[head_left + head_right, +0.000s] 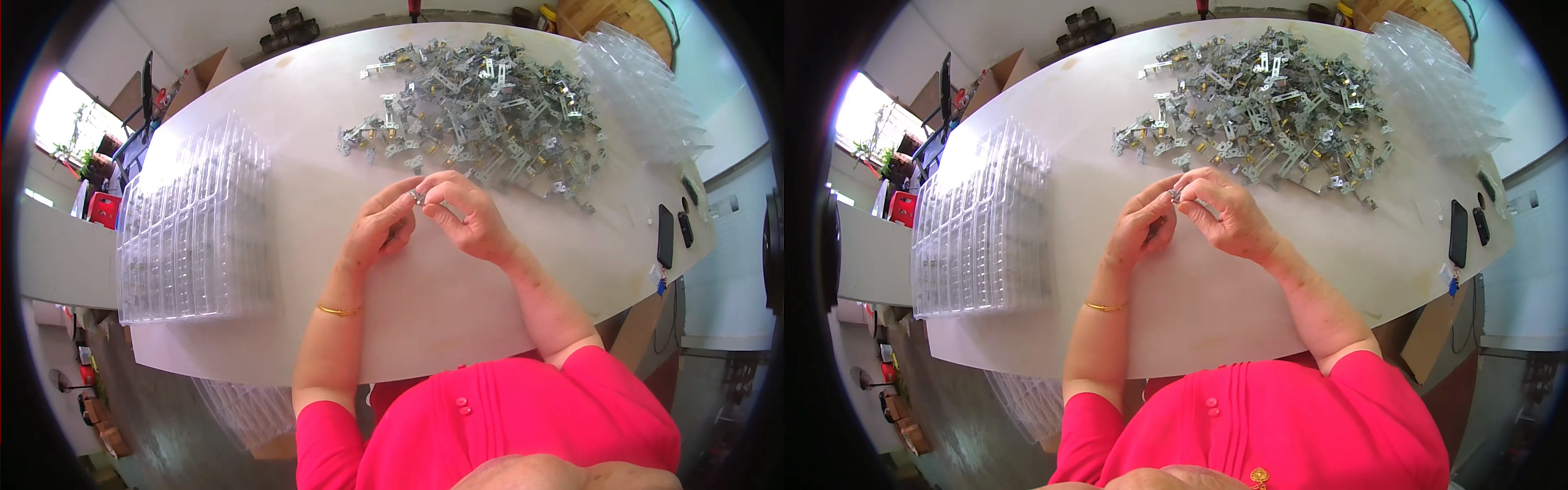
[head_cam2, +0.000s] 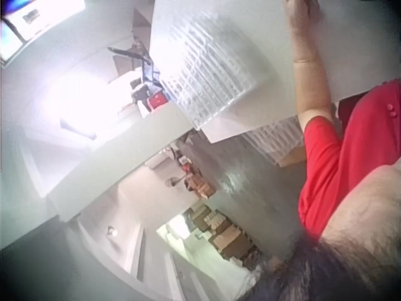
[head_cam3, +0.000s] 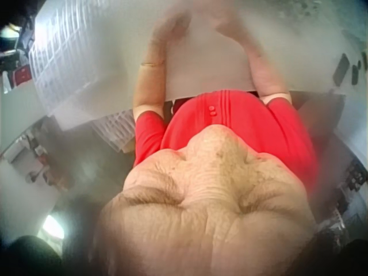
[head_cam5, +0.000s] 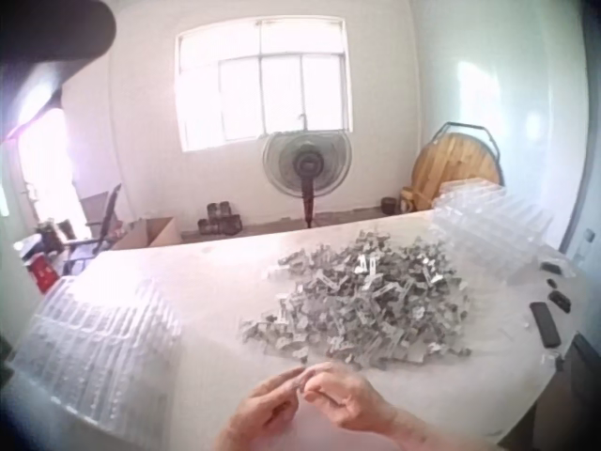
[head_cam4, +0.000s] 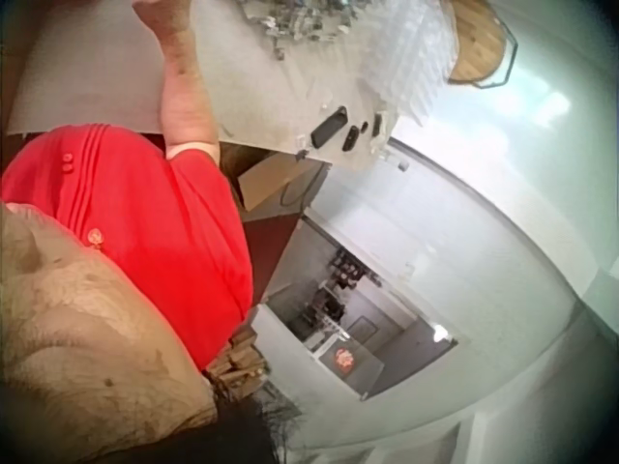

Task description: The person picks up a metal bracket and a pin from the table, inserts the pin into the bracket by hand, and places the assembled unit into a plastic tray, repeating this process for multiple components.

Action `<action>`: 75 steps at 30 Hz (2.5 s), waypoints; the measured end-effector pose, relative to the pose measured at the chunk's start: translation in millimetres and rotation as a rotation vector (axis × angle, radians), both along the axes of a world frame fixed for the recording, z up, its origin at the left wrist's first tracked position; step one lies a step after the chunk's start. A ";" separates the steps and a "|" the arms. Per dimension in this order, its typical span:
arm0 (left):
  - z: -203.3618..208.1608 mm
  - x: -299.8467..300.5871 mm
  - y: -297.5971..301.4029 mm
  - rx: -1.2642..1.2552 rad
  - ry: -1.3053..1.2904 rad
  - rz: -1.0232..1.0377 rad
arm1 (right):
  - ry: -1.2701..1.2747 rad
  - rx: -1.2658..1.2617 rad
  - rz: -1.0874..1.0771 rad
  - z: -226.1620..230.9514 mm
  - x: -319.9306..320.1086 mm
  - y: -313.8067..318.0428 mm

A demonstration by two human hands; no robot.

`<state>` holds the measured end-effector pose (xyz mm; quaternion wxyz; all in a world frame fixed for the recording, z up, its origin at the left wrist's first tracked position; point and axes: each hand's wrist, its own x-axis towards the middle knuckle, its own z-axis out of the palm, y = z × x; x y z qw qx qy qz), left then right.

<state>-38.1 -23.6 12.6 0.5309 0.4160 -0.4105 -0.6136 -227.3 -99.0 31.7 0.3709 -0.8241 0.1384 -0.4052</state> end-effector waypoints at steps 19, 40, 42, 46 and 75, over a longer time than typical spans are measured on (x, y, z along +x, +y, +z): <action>-19.3 -5.9 -9.8 -0.347 0.218 0.055 | -0.350 0.991 -0.012 -20.2 4.6 -0.4; -20.6 3.1 -8.5 -0.116 0.183 0.206 | 0.108 0.231 -0.227 17.7 32.8 8.3; -22.1 4.0 -8.7 -0.097 0.176 0.205 | 0.096 0.199 -0.249 15.6 34.6 9.1; -23.1 5.2 -8.9 -0.072 0.129 0.221 | 0.098 0.188 -0.254 15.8 34.6 8.6; -33.9 -10.5 -10.8 -0.341 -0.478 0.308 | 0.058 -0.064 -0.359 16.7 31.8 9.4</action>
